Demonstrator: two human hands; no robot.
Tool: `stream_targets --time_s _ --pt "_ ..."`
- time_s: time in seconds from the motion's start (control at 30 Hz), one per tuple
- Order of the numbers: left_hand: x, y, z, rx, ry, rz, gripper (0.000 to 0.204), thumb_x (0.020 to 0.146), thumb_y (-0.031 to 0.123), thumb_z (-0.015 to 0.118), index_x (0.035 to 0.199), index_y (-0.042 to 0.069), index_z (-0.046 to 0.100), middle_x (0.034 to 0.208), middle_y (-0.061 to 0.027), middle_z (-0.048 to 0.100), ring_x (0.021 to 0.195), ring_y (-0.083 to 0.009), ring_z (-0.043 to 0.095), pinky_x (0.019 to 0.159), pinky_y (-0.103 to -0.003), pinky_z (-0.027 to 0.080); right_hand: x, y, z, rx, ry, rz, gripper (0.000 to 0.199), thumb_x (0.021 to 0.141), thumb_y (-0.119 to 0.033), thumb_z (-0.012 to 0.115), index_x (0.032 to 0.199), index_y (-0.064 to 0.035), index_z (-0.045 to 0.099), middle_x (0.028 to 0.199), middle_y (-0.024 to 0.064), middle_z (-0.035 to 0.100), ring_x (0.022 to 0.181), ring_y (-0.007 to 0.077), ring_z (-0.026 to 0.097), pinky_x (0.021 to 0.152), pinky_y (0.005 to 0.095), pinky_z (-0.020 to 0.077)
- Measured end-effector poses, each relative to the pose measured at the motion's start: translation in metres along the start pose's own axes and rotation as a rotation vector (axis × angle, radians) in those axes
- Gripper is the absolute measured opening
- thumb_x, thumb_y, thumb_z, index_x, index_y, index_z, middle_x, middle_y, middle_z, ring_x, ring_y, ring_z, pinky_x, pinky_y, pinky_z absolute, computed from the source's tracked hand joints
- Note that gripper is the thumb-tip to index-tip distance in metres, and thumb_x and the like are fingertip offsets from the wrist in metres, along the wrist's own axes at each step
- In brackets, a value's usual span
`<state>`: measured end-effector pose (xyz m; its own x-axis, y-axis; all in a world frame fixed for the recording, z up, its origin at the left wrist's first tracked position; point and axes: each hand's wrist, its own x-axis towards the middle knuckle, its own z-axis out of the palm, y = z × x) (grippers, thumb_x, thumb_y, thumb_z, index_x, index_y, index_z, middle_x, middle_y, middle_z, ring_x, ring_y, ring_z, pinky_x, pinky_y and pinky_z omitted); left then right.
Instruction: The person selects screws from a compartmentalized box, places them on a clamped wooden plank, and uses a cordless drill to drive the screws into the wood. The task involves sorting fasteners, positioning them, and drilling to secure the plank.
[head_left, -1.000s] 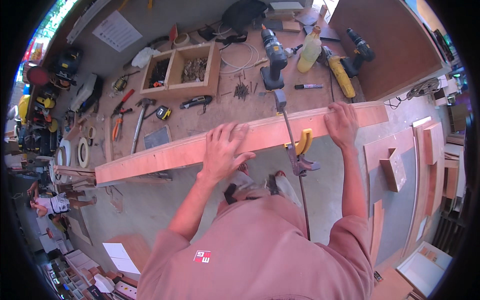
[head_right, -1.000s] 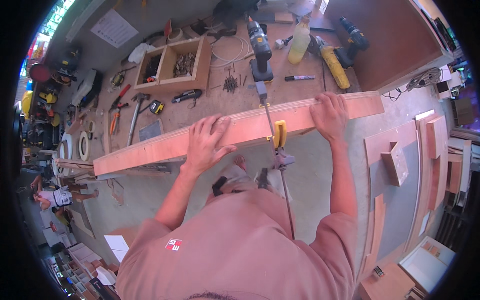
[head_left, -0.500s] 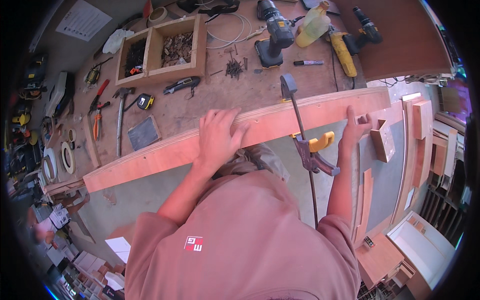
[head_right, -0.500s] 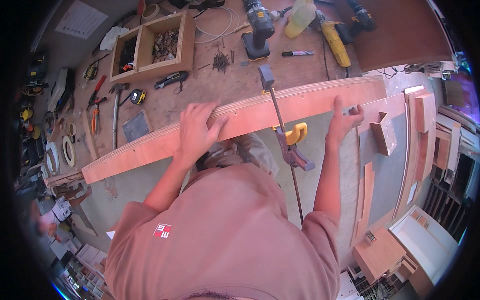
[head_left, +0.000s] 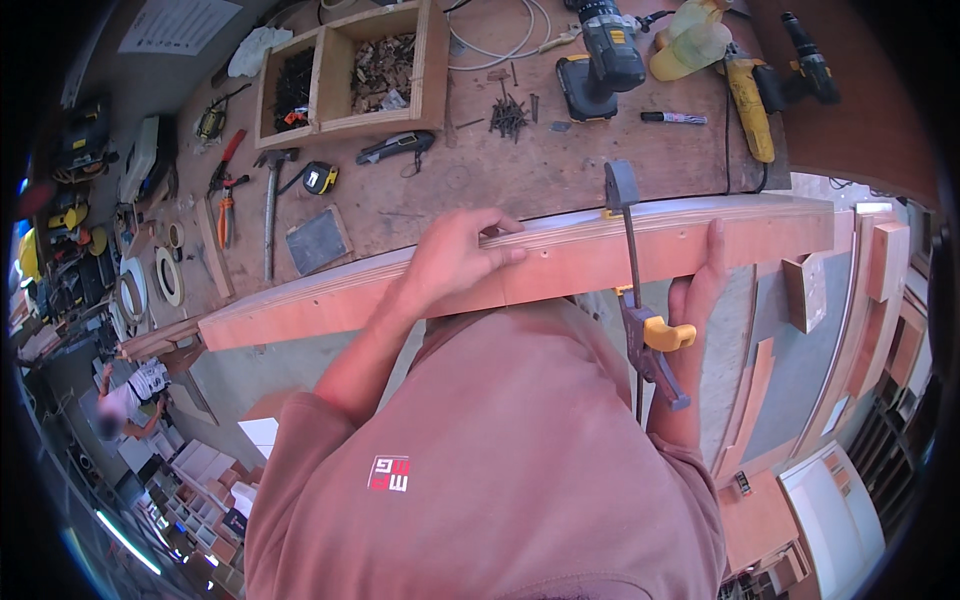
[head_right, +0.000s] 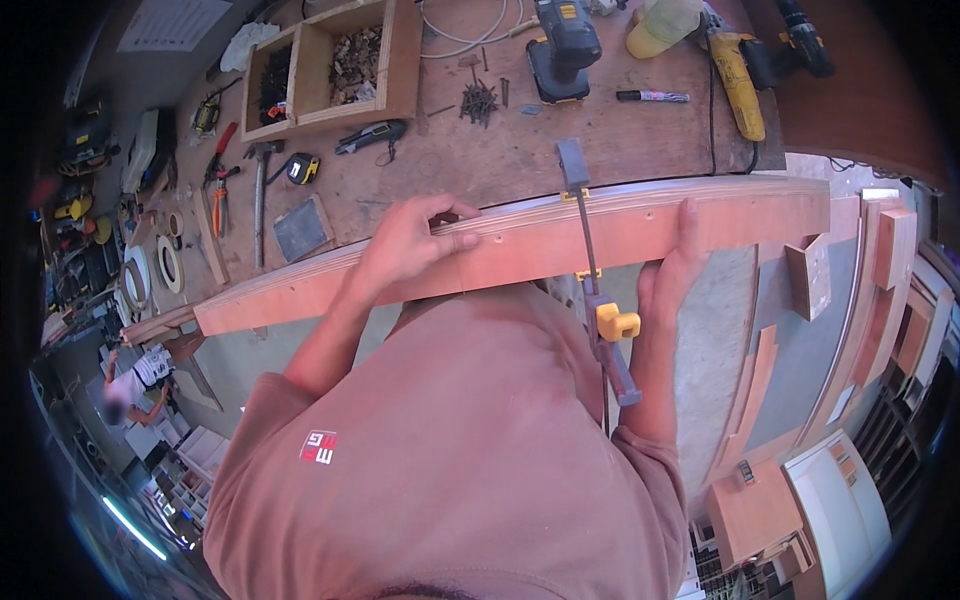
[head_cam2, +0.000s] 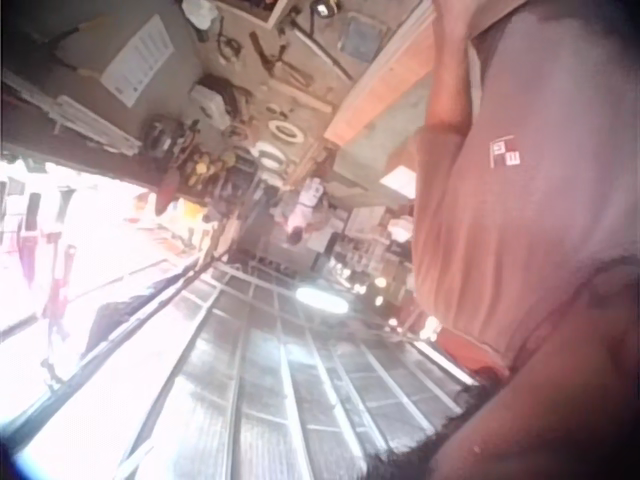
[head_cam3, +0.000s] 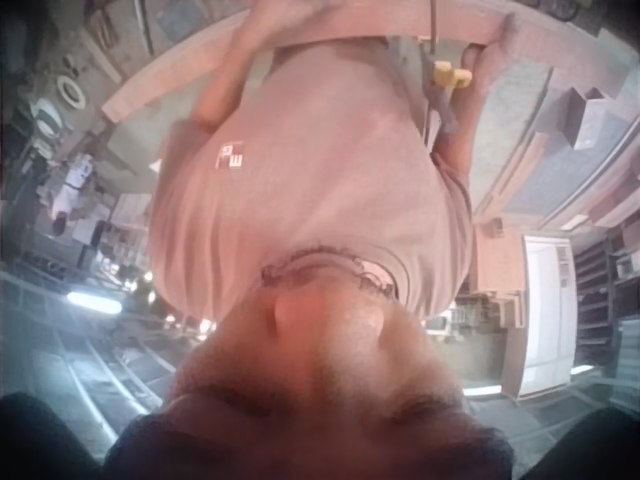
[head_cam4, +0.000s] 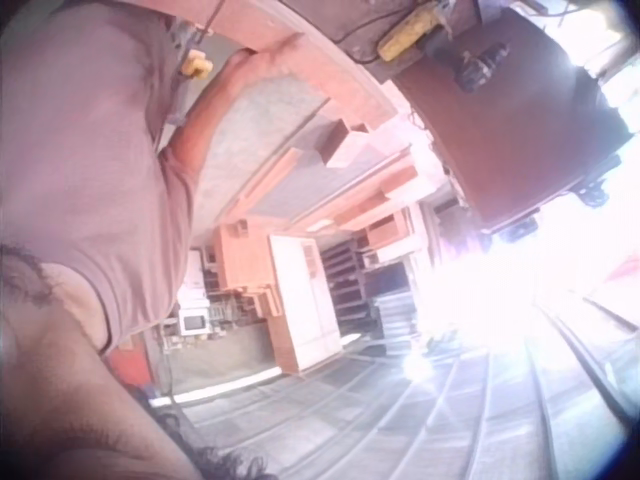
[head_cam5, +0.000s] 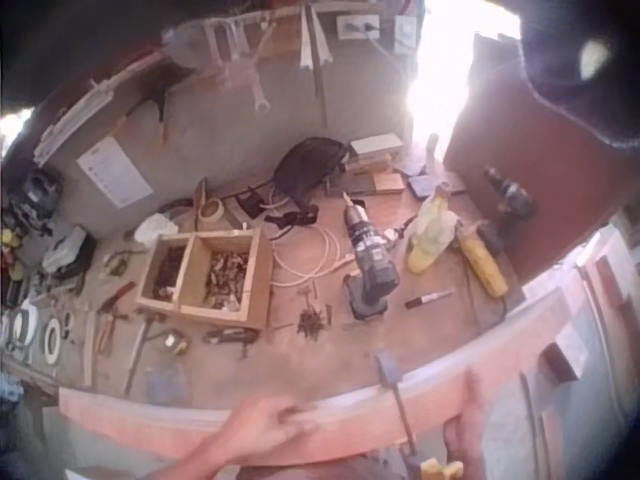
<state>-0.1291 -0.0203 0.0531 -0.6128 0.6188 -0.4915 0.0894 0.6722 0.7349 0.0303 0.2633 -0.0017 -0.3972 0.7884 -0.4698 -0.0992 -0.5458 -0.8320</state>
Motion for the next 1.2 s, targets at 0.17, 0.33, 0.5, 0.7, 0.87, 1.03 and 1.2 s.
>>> stream_targets --time_s 0.17,0.33,0.5,0.7,0.87,1.03,1.2 --pt "-0.002 -0.009 -0.019 -0.046 -0.112 0.043 0.037 0.088 0.022 0.076 0.118 0.002 0.072 0.113 -0.0157 0.074 0.101 -0.0275 0.072 0.092 -0.037 0.054 0.002 0.001 0.005 -0.006 -0.015 -0.096 0.043 0.098 -0.025 0.069 0.130 0.0006 0.055 0.117 0.0083 0.061 0.108 0.0184 0.061 0.095 0.0358 0.0517" --pt "-0.003 -0.022 -0.031 -0.112 -0.189 0.048 0.036 0.089 0.020 0.074 0.119 0.001 0.071 0.112 -0.0164 0.074 0.102 -0.0269 0.072 0.094 -0.036 0.054 0.008 0.006 -0.001 -0.062 -0.027 -0.117 0.043 0.101 -0.033 0.063 0.128 0.0002 0.055 0.115 0.0100 0.065 0.108 0.0201 0.064 0.097 0.0358 0.0526" --pt "0.012 -0.016 -0.022 0.015 -0.194 0.196 0.035 0.088 0.025 0.075 0.113 0.001 0.071 0.105 -0.0182 0.074 0.097 -0.0288 0.072 0.088 -0.038 0.055 0.005 0.012 0.002 -0.019 0.016 -0.110 0.042 0.101 -0.028 0.064 0.129 0.0016 0.054 0.116 0.0106 0.064 0.106 0.0212 0.065 0.093 0.0365 0.0543" --pt "0.021 0.000 -0.008 0.031 -0.156 0.222 0.033 0.088 0.028 0.075 0.106 0.000 0.070 0.100 -0.0184 0.073 0.094 -0.0308 0.072 0.083 -0.041 0.055 0.004 0.013 -0.002 0.007 0.033 -0.103 0.043 0.101 -0.025 0.064 0.132 0.0025 0.053 0.118 0.0099 0.063 0.107 0.0209 0.064 0.093 0.0363 0.0542" --pt "0.035 -0.010 -0.003 -0.063 -0.216 0.206 0.034 0.089 0.030 0.075 0.106 0.001 0.071 0.101 -0.0191 0.073 0.094 -0.0328 0.072 0.084 -0.041 0.056 0.000 -0.004 -0.010 -0.190 0.062 -0.083 0.046 0.102 -0.024 0.062 0.138 -0.0004 0.048 0.126 0.0123 0.057 0.120 0.0235 0.056 0.100 0.0417 0.0500" --pt "0.035 -0.014 -0.002 -0.044 -0.193 0.204 0.036 0.089 0.033 0.075 0.108 0.002 0.070 0.103 -0.0197 0.073 0.096 -0.0335 0.072 0.085 -0.042 0.056 -0.063 -0.054 -0.045 -0.358 -0.128 -0.352 0.075 0.094 -0.051 0.066 0.146 -0.0021 0.041 0.138 0.0185 0.049 0.135 0.0296 0.045 0.112 0.0516 0.0391" --pt "0.036 -0.008 -0.005 0.031 -0.216 0.246 0.039 0.089 0.036 0.074 0.109 0.003 0.070 0.104 -0.0203 0.073 0.097 -0.0353 0.071 0.084 -0.043 0.055 -0.132 -0.062 -0.002 -0.516 -0.690 -0.292 0.116 0.076 -0.088 0.058 0.146 0.0033 0.041 0.133 0.0251 0.058 0.128 0.0351 0.056 0.116 0.0538 0.0336"
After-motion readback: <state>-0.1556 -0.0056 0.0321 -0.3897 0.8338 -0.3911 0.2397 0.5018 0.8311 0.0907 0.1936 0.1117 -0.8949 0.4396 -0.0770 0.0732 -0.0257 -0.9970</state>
